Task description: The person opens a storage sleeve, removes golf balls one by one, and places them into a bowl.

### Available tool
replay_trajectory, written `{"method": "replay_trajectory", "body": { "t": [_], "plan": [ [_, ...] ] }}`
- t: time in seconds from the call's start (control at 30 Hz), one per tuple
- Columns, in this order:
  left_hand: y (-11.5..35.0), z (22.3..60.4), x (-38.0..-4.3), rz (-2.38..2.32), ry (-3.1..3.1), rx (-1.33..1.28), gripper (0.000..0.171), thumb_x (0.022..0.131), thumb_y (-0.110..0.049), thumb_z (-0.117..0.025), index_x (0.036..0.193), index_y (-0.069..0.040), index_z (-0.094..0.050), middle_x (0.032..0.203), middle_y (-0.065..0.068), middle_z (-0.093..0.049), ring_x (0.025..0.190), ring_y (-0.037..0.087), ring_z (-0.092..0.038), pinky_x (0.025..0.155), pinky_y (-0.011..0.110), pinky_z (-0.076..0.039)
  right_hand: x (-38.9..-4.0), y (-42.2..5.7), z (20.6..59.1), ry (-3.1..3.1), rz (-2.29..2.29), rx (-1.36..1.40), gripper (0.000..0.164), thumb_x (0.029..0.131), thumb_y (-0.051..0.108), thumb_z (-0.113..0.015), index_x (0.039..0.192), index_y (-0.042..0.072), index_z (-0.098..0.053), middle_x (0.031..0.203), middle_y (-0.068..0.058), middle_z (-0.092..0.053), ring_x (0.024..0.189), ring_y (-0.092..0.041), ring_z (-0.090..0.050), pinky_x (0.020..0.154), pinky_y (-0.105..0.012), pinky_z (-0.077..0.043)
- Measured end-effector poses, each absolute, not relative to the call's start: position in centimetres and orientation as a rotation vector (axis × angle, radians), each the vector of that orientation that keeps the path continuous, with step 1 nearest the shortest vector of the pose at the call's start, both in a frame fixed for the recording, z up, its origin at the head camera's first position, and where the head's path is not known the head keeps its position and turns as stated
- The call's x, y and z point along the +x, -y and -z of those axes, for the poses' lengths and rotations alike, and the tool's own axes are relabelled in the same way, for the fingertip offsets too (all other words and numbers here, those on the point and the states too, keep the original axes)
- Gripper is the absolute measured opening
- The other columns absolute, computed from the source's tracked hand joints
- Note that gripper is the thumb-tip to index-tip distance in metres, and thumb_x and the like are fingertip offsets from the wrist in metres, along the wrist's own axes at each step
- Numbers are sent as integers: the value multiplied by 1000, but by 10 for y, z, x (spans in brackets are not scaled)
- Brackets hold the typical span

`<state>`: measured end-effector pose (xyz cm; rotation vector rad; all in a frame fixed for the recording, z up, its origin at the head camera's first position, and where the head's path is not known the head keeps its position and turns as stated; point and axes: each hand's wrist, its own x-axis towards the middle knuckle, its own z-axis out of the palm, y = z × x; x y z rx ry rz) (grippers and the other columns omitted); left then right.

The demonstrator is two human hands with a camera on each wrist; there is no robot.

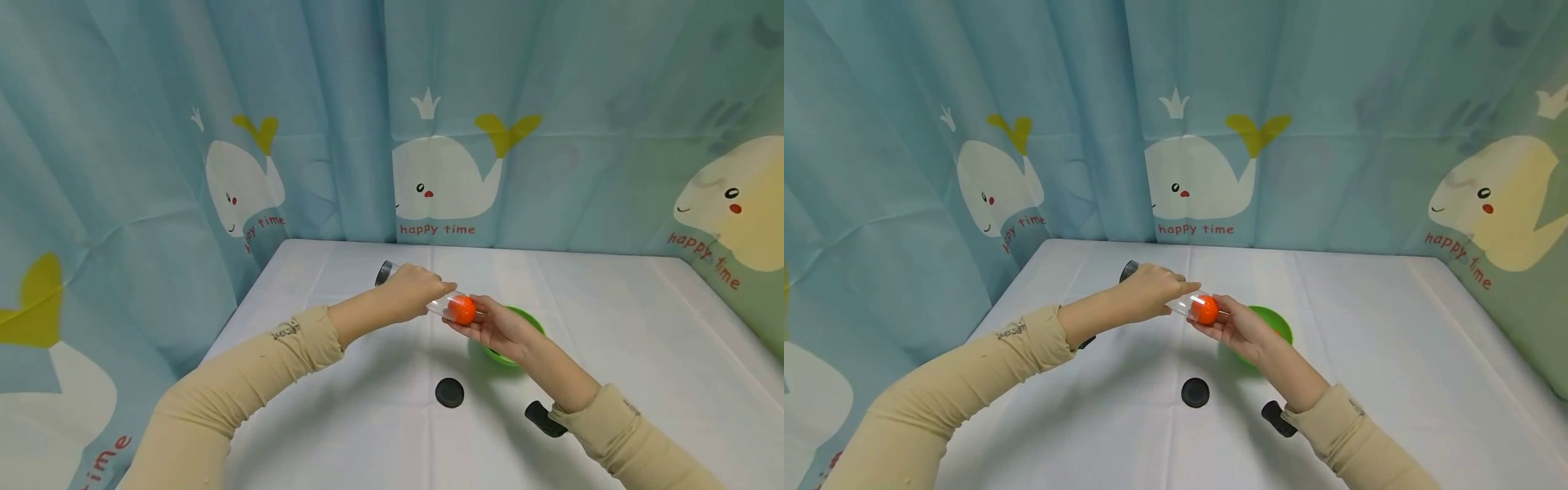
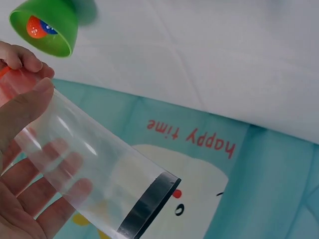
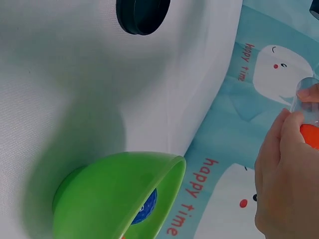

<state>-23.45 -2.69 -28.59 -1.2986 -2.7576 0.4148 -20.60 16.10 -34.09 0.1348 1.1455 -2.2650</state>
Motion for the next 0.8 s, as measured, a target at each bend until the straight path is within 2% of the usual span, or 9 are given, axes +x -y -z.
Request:
{"method": "replay_trajectory", "body": {
  "t": [0.13,0.47,0.8],
  "plan": [
    [27,286,-235,-386,2758,-1297,57,78,-18,-78,131,-19,-57,111,-1,-70,95,14,-66,78,27,-55,-206,-161,341,-1134,2271,161,32,102,19,-37,130,4,-29,132,-16,-33,94,-24,-67,94,-31,-49],
    [29,286,-235,-336,2751,-1297,56,78,-18,-78,130,-19,-58,111,-1,-70,95,15,-66,80,28,-55,-206,-162,341,-1109,2269,146,36,101,19,-40,132,5,-28,134,-16,-31,95,-25,-67,95,-31,-48],
    [32,286,-235,-266,2747,-1305,56,78,-15,-78,130,-18,-58,114,0,-69,100,15,-66,86,30,-53,-206,-165,341,-1169,2230,95,29,102,20,-39,126,6,-31,133,-17,-32,96,-24,-66,93,-30,-49]
  ]
}}
